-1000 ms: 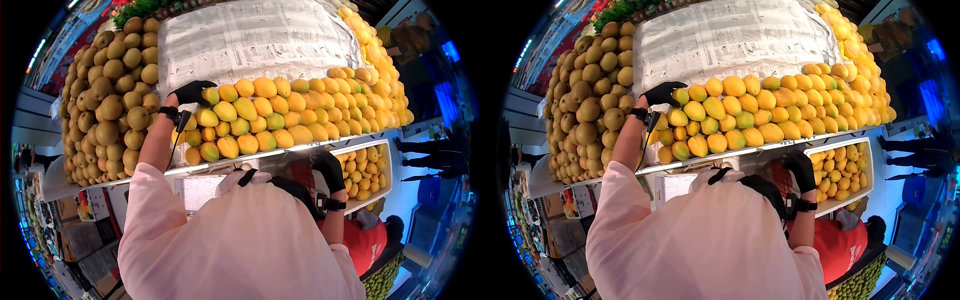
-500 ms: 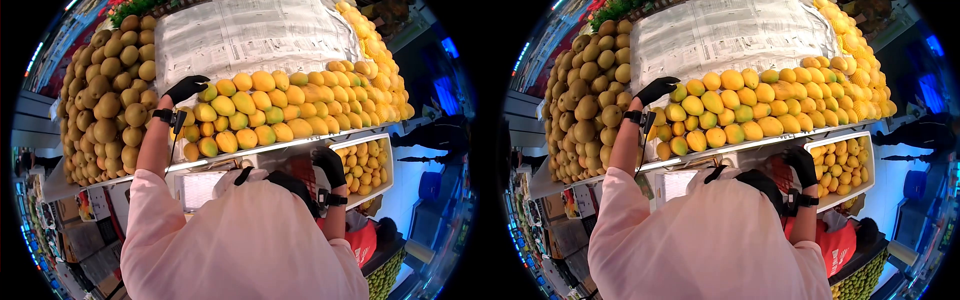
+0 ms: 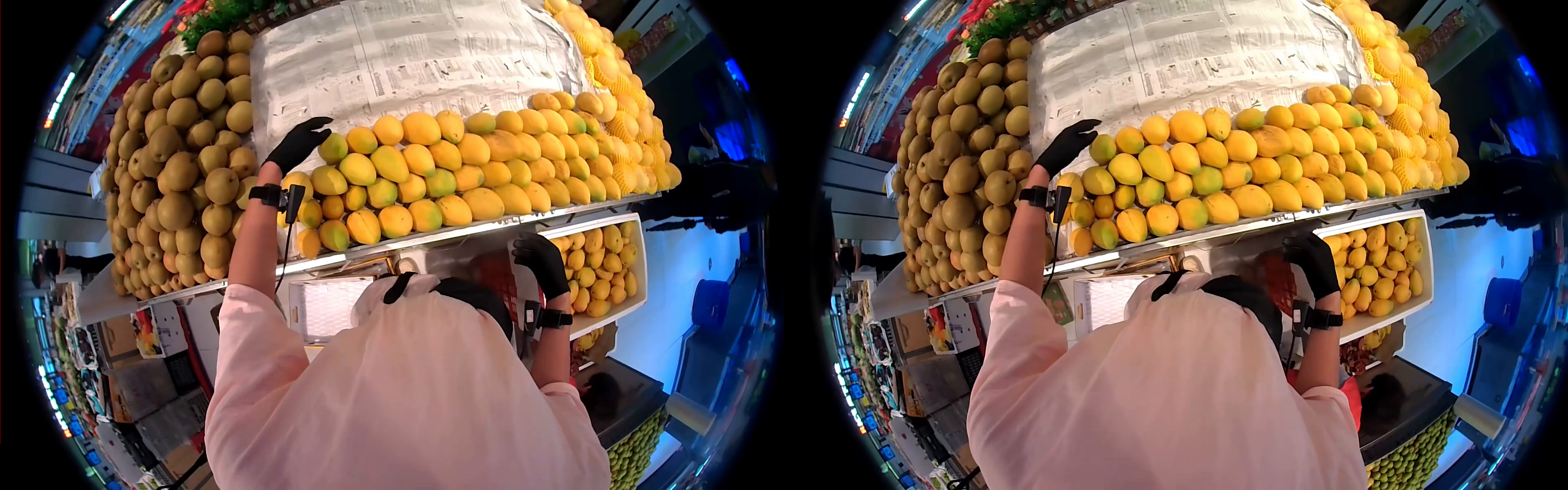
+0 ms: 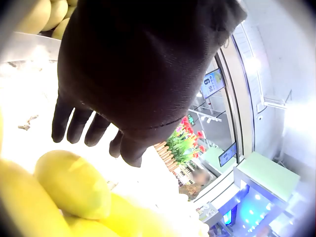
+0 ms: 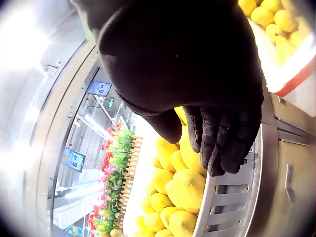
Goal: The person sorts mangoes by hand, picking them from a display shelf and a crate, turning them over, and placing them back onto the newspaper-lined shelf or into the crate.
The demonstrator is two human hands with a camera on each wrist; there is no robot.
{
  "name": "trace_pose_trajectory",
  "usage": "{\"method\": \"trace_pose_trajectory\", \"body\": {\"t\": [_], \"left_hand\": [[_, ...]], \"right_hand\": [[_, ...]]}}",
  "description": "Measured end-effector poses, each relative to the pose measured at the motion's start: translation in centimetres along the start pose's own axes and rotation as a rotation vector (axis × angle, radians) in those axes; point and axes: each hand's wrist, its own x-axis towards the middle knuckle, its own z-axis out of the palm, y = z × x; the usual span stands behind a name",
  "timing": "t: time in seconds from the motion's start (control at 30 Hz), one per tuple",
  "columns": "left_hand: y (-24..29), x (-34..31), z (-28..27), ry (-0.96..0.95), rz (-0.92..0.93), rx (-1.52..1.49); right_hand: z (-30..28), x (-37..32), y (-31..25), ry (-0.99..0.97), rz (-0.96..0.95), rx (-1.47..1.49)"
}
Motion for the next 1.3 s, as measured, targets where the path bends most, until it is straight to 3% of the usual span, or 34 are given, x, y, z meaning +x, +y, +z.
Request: {"method": "trace_pose_trajectory", "body": {"t": [0.03,0.1,0.23,0.33,0.37,0.5,0.63,0.73,0.83,0.87,0.97,1.07,1.17,1.27,1.3], "left_hand": [[1.1,-0.5,0.2,0.048,0.009,-0.014],[0.6,-0.1,0.9,0.226,0.260,0.060],[5.0,-1.9,4.0,0.371,0.287,-0.190],[9.4,-4.4,6.8,0.340,0.240,-0.328],[10.9,-5.4,7.8,0.343,0.279,-0.248],[13.2,-8.0,13.0,0.167,0.227,-0.468],[13.2,-9.2,17.3,-0.008,0.227,-0.463],[13.4,-10.1,20.4,-0.094,0.232,-0.474],[13.4,-10.5,22.0,-0.163,0.184,-0.409],[13.5,-10.5,22.4,-0.168,0.179,-0.430],[14.4,-10.4,23.1,-0.178,0.170,-0.464],[15.5,-10.0,23.7,-0.195,0.154,-0.505],[16.3,-9.2,24.5,-0.207,0.169,-0.495],[17.9,-8.6,25.4,-0.197,0.202,-0.460],[18.4,-8.5,25.8,-0.222,0.165,-0.504]], "right_hand": [[-0.1,-0.1,-0.4,0.021,0.051,0.069],[-0.2,-0.7,-1.3,0.073,0.149,0.213],[-0.9,-1.1,-1.5,0.173,0.294,0.389],[-1.6,-1.6,-0.4,0.195,0.295,0.396],[-2.0,-1.7,0.3,0.186,0.291,0.394],[-2.8,-1.3,3.3,0.158,0.274,0.327],[-1.8,-1.8,3.2,0.216,0.314,0.273],[-2.8,-2.3,6.5,0.084,0.312,-0.073],[-3.5,-2.8,8.9,-0.198,-0.045,-1.130],[-3.8,-3.6,9.6,-0.164,-0.003,-0.894],[-3.6,-4.6,6.5,-0.188,0.252,-0.831],[-6.5,-5.5,9.7,-0.151,0.355,-0.526],[-9.0,-6.1,11.8,-0.067,-0.013,-0.783],[-10.9,-6.2,12.3,-0.067,0.238,-0.818],[-11.7,-6.2,13.0,-0.062,0.230,-0.833]]}}
